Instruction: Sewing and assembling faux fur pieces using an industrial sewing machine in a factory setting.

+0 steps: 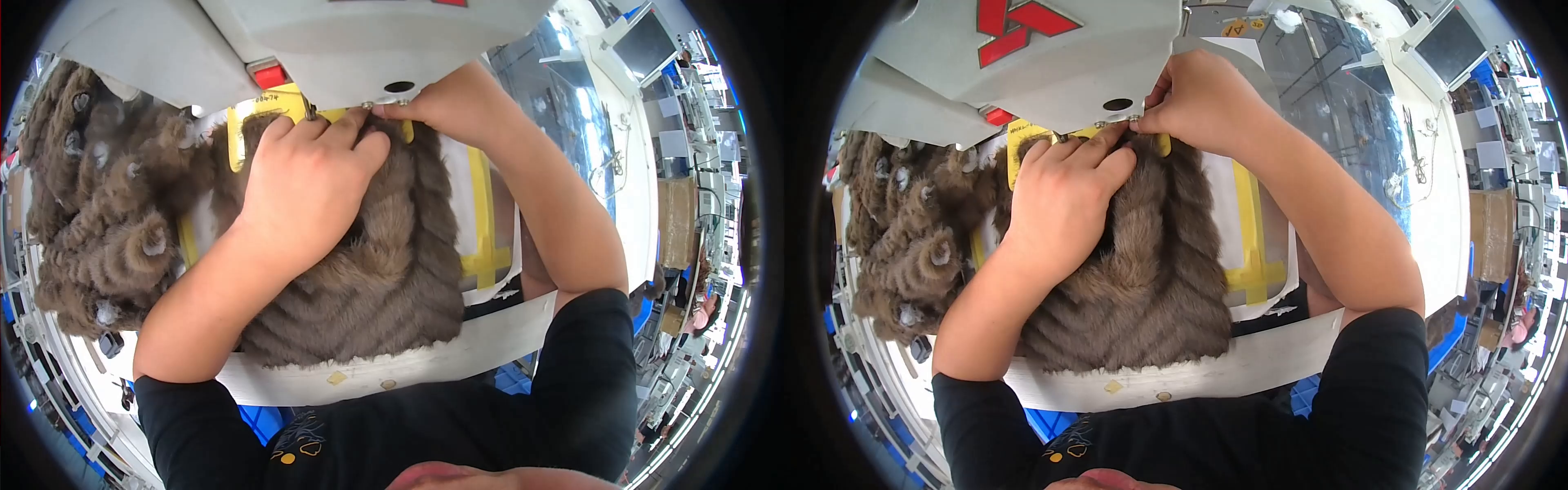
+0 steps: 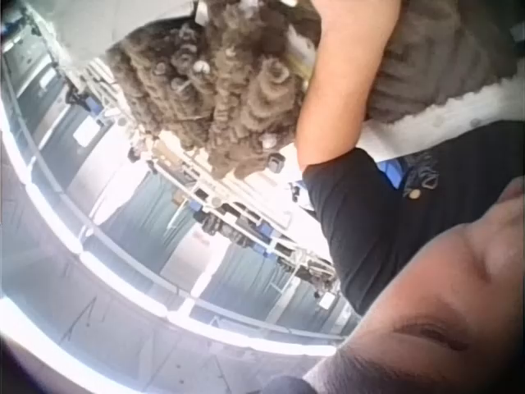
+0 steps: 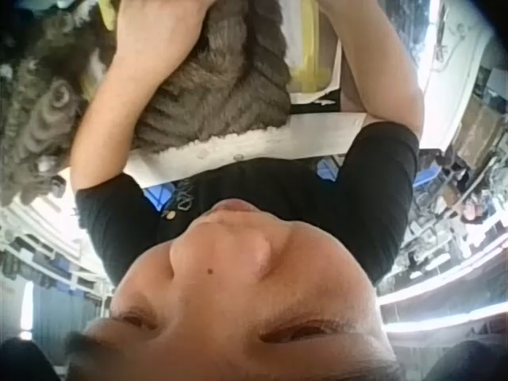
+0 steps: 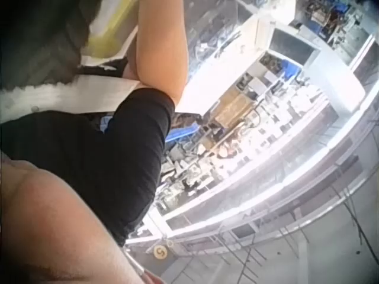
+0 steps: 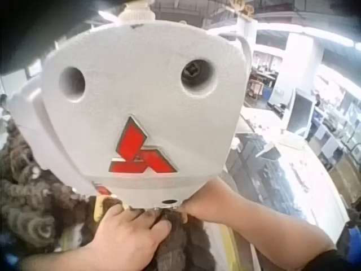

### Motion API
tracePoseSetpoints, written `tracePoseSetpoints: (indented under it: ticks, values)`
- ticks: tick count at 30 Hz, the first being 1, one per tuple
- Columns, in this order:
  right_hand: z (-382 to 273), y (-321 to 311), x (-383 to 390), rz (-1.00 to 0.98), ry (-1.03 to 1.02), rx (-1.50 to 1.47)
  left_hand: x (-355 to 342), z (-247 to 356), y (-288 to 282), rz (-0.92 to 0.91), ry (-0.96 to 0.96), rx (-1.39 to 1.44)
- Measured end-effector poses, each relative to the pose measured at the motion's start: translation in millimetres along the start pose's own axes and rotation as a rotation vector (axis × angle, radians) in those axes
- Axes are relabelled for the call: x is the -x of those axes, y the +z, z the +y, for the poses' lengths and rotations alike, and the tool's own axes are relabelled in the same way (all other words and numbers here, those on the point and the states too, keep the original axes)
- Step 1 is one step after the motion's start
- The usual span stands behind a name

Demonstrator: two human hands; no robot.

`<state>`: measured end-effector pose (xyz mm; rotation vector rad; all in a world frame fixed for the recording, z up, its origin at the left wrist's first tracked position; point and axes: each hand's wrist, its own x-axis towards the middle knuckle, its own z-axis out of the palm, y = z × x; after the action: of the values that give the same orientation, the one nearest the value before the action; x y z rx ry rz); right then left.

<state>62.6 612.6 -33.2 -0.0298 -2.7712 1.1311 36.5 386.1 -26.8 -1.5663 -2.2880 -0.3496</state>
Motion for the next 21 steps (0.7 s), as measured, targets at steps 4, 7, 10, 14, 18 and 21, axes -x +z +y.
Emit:
tracePoseSetpoints:
  ticks: [4,7,10,14,18,21]
  values:
    - [1,2,1,0.017,0.012,-0.010,0,0,0,-0.010,-0.009,0.020]
    - [1,3,0,0.021,0.017,-0.002,0,1,-1,-0.007,-0.008,0.020]
    - [1,3,-1,0.023,0.019,-0.014,0,1,-1,-0.019,-0.008,0.011]
    - [7,8,-1,0.071,-0.005,0.034,1,3,-2,-0.028,-0.016,0.004]
    - [11,15,-5,0.134,-0.005,0.040,4,2,-1,-0.047,-0.028,-0.022]
    - [10,8,-3,0.116,0.002,0.039,-1,4,0,-0.036,-0.016,-0.024]
